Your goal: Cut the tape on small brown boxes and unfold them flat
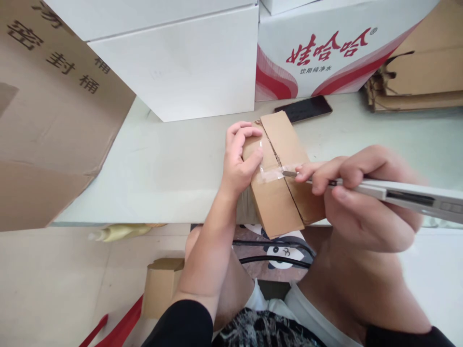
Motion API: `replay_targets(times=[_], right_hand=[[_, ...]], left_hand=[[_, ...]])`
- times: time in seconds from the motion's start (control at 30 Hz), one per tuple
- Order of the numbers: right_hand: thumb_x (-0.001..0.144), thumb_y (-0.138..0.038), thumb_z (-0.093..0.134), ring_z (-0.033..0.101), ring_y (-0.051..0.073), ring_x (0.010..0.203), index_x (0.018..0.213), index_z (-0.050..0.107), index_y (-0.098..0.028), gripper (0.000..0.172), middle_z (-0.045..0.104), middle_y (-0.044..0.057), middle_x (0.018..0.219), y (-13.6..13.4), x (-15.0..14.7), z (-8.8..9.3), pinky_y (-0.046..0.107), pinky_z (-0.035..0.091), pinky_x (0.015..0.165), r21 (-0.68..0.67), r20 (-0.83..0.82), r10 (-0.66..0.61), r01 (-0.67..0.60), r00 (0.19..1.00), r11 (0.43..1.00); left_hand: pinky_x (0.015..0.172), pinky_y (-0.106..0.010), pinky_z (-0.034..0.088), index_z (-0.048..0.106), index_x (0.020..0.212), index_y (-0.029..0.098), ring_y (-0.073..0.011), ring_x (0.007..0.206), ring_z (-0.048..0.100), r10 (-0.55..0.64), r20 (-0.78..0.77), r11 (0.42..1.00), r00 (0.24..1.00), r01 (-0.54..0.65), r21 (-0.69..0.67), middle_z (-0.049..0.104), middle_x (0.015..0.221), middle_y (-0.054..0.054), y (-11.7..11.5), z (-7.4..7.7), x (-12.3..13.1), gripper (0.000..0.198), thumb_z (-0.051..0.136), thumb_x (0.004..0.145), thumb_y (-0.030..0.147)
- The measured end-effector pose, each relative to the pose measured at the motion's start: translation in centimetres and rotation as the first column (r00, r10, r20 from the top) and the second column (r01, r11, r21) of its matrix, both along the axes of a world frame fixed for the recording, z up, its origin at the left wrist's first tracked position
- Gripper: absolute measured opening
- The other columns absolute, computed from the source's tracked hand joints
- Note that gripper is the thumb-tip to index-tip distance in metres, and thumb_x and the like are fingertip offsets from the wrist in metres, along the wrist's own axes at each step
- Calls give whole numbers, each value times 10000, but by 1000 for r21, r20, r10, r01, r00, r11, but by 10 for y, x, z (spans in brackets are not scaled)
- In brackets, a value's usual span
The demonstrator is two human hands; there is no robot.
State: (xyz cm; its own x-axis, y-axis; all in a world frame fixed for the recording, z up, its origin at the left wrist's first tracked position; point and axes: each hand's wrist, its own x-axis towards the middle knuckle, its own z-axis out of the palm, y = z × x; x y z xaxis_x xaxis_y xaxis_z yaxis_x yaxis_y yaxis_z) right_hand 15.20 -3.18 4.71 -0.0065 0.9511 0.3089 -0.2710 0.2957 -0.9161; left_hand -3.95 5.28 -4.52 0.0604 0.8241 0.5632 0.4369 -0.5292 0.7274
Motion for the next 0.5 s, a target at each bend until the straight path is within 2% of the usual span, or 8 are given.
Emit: replay_targets(times=[0.27,0.5], right_hand=[[809,-168,708,680,227,724,751,583,-226,150,626,8,672,2,-2,0,480,602,869,68,-15,-27,28,1000,997],[783,-177,700,613,198,594,736,571,-233,148,575,-14,607,8,-3,-6,447,601,747,147,-57,-14,22,998,989]], left_hand=[[1139,-533,453,618,1141,305,-335,1299,546,4,9,1000,1000,-4,15,559,1279,-107,0,0,-2,469,520,916,705],[1147,-526,446,600,1155,311,-329,1310,537,-8,-3,1000,1000,8,5,544,1293,-109,0,-2,-3,483,499,920,721]])
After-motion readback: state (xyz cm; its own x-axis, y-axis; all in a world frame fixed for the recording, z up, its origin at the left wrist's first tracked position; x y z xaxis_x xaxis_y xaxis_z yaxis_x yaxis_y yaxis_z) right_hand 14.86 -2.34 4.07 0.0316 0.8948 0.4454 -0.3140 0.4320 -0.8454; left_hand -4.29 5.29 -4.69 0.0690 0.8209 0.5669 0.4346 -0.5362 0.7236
